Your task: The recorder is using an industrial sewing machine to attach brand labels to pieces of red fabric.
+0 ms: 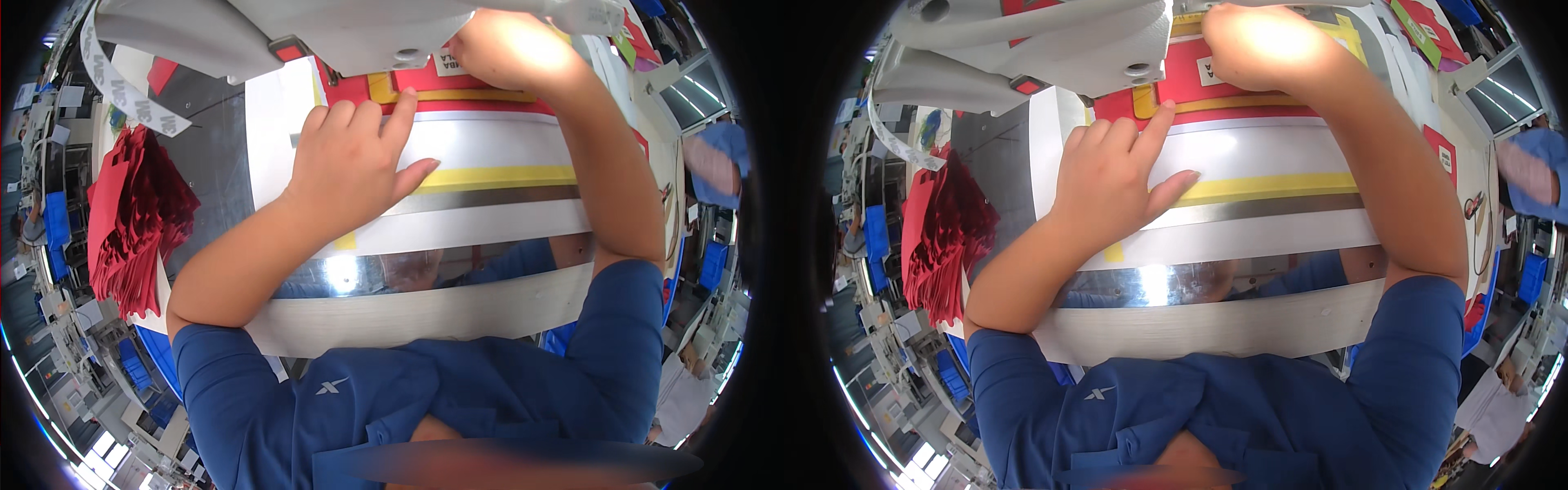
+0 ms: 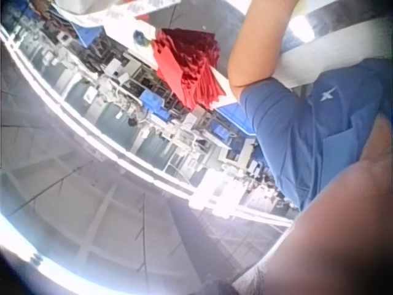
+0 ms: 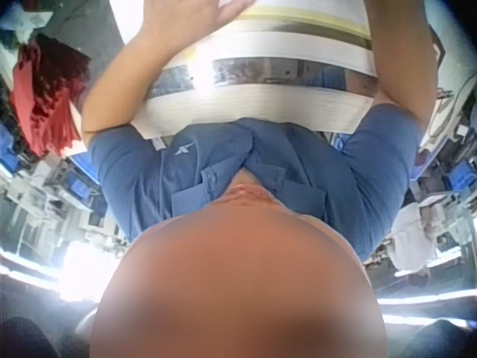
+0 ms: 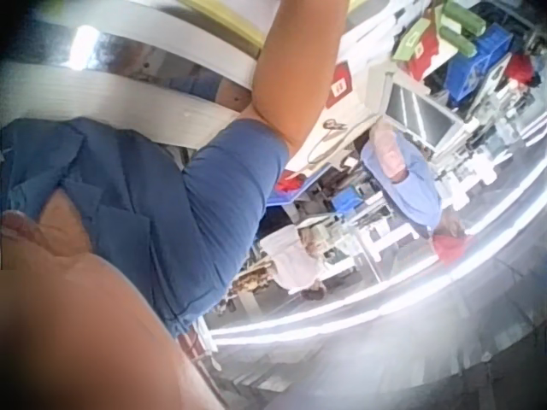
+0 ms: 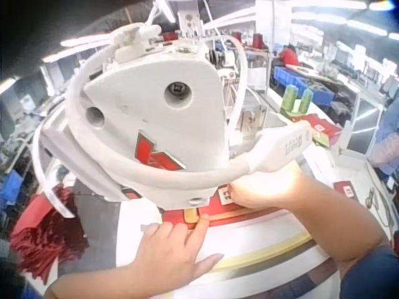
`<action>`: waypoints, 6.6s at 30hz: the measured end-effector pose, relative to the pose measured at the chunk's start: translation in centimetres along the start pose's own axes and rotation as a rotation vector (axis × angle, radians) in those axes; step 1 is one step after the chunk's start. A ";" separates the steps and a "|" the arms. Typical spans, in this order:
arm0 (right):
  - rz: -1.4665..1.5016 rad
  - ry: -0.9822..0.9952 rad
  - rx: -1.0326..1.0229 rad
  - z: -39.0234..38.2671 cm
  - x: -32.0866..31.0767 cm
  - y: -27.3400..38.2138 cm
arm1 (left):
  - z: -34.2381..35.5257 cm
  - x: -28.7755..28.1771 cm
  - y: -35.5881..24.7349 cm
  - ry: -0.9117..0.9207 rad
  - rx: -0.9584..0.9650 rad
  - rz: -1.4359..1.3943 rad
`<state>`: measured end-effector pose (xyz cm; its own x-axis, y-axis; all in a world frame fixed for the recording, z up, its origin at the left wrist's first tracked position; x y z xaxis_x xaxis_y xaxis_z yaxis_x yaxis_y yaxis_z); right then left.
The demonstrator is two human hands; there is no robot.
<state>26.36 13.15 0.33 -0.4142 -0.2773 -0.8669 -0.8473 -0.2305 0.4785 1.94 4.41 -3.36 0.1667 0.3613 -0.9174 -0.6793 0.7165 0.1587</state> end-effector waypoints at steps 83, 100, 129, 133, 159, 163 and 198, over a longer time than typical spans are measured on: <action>-0.253 -0.304 -0.563 1.1 4.3 -0.4 | 1.3 0.9 1.4 0.277 -0.066 -0.197; -0.056 -0.452 -0.644 1.9 5.9 -2.1 | 1.0 1.2 1.5 0.211 -0.068 -0.202; -0.117 -0.088 -0.566 2.8 4.6 -1.1 | 1.0 1.1 1.3 0.252 -0.040 -0.167; -0.145 -0.107 -0.595 3.0 5.0 -1.1 | 0.9 1.0 1.0 0.258 -0.058 -0.147; -0.139 -0.094 -0.322 1.3 4.3 -0.2 | 2.3 1.2 -4.6 0.147 -0.071 -0.251; -0.137 -0.152 -0.449 1.3 4.6 -0.6 | 2.3 1.2 -4.7 0.172 -0.063 -0.176; -0.185 -0.094 -0.430 2.1 4.4 -1.1 | 2.0 2.1 -4.2 0.107 -0.023 -0.246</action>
<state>24.77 14.14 -4.25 -0.3147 -0.1140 -0.9423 -0.7035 -0.6384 0.3122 6.57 3.39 -5.21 0.2532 0.1118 -0.9609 -0.6442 0.7606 -0.0812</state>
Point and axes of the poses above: each hand's wrist, its own z-axis towards the middle knuckle, its own x-axis out of the palm, y = z × x, the point moved 2 cm from there along z, towards the middle knuckle, and after that the axes turned 10 degrees about z, right-handed, at the moved point
